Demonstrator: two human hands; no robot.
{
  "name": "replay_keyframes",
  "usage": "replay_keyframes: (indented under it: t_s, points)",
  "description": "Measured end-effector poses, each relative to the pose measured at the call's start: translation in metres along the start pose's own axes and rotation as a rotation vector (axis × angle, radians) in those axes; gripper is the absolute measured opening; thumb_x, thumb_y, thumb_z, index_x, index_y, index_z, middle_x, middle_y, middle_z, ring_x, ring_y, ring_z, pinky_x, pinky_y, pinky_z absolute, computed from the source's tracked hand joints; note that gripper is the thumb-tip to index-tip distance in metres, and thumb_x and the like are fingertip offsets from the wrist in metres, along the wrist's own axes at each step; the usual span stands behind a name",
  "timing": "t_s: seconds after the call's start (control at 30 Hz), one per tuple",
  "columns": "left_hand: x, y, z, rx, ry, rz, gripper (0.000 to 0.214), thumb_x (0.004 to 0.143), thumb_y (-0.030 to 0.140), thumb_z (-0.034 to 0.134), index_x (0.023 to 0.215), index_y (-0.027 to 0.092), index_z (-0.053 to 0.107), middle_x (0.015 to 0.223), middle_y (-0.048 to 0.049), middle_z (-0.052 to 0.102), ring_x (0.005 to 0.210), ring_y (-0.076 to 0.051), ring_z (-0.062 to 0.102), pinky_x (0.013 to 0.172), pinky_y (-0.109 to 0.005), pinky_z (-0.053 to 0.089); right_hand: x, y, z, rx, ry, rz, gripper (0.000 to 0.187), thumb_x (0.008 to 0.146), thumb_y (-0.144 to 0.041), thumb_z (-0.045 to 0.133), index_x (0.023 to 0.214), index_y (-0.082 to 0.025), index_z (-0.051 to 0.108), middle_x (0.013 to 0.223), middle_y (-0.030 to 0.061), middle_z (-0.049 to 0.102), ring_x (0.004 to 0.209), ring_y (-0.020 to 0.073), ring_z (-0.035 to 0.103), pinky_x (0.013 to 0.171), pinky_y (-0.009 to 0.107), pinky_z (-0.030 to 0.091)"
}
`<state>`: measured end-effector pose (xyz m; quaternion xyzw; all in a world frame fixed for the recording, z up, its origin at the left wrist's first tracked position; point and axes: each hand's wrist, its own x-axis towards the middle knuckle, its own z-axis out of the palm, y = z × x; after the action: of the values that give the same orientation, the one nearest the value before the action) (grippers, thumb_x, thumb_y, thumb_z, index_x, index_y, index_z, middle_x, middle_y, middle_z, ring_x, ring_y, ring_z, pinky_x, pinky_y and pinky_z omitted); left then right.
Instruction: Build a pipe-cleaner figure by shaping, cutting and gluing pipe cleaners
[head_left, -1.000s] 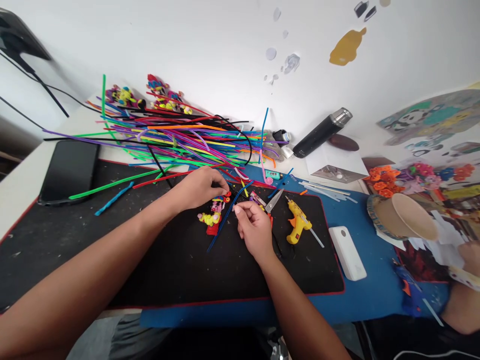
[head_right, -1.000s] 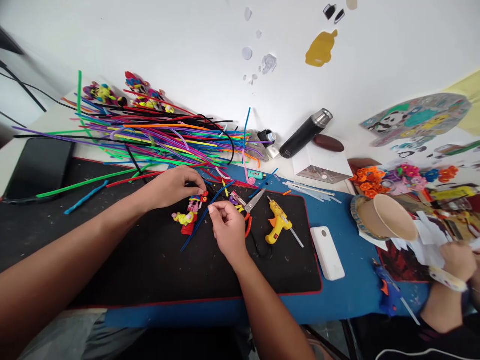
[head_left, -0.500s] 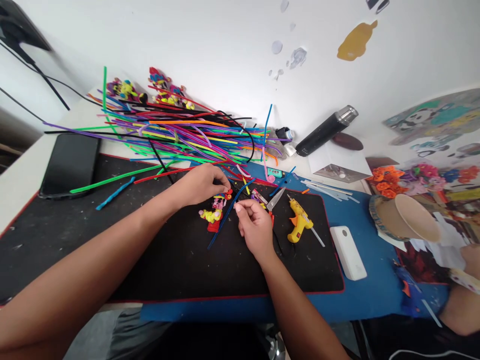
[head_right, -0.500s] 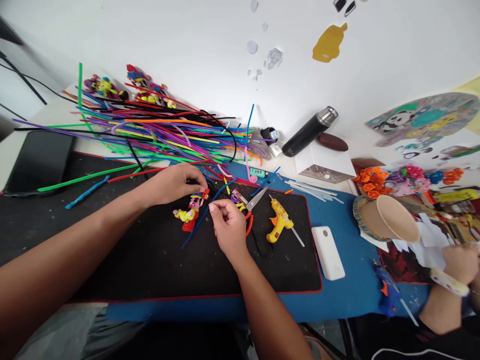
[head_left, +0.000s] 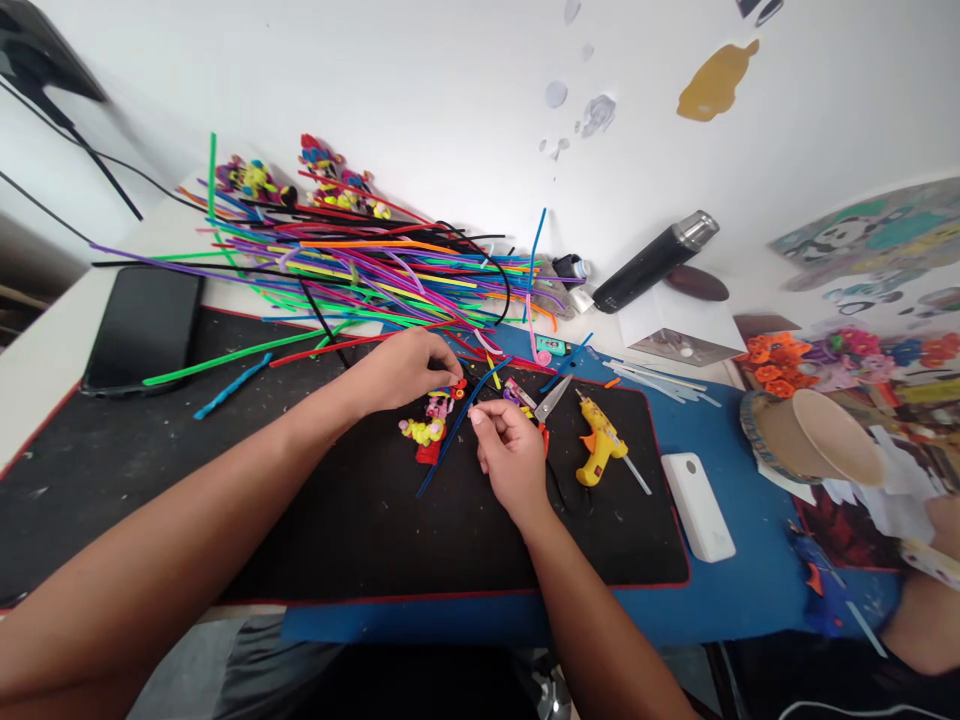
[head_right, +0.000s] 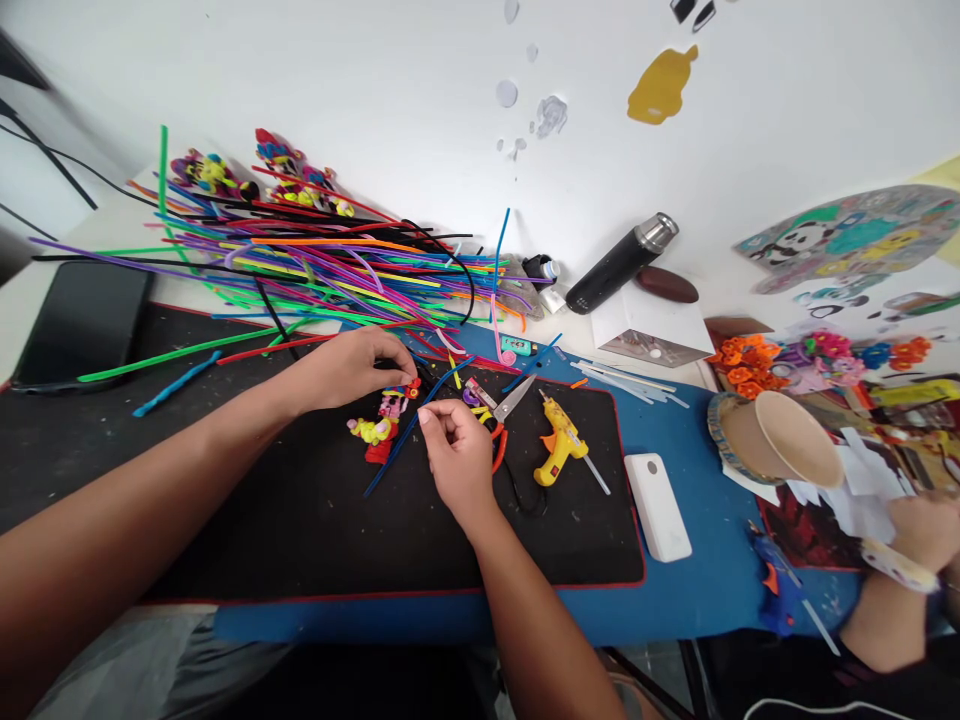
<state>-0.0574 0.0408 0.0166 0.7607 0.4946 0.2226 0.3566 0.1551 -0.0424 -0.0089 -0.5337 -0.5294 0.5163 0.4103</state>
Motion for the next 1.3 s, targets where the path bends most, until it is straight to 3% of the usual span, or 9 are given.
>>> replay_keyframes:
  t_s: [0.9, 1.3]
  points:
    - [-0.001, 0.003, -0.002, -0.015, 0.009, -0.031, 0.021, 0.087, 0.032, 0.063, 0.087, 0.022, 0.082, 0.092, -0.0018, 0.084, 0.086, -0.021, 0.075, 0.077, -0.026, 0.052, 0.000, 0.001, 0.000, -0.043, 0.004, -0.008, 0.037, 0.095, -0.059, 0.070, 0.095, -0.022, 0.070, 0.062, -0.0052, 0.054, 0.046, 0.0108, 0.044, 0.043, 0.024, 0.033]
    - [-0.009, 0.021, -0.013, -0.140, 0.052, -0.053, 0.025, 0.090, 0.043, 0.067, 0.093, 0.022, 0.080, 0.085, 0.0002, 0.082, 0.076, -0.018, 0.073, 0.070, -0.026, 0.051, 0.003, -0.004, 0.000, 0.062, 0.004, 0.017, 0.038, 0.093, -0.060, 0.073, 0.093, -0.022, 0.067, 0.052, -0.0084, 0.050, 0.039, 0.0098, 0.043, 0.040, 0.023, 0.032]
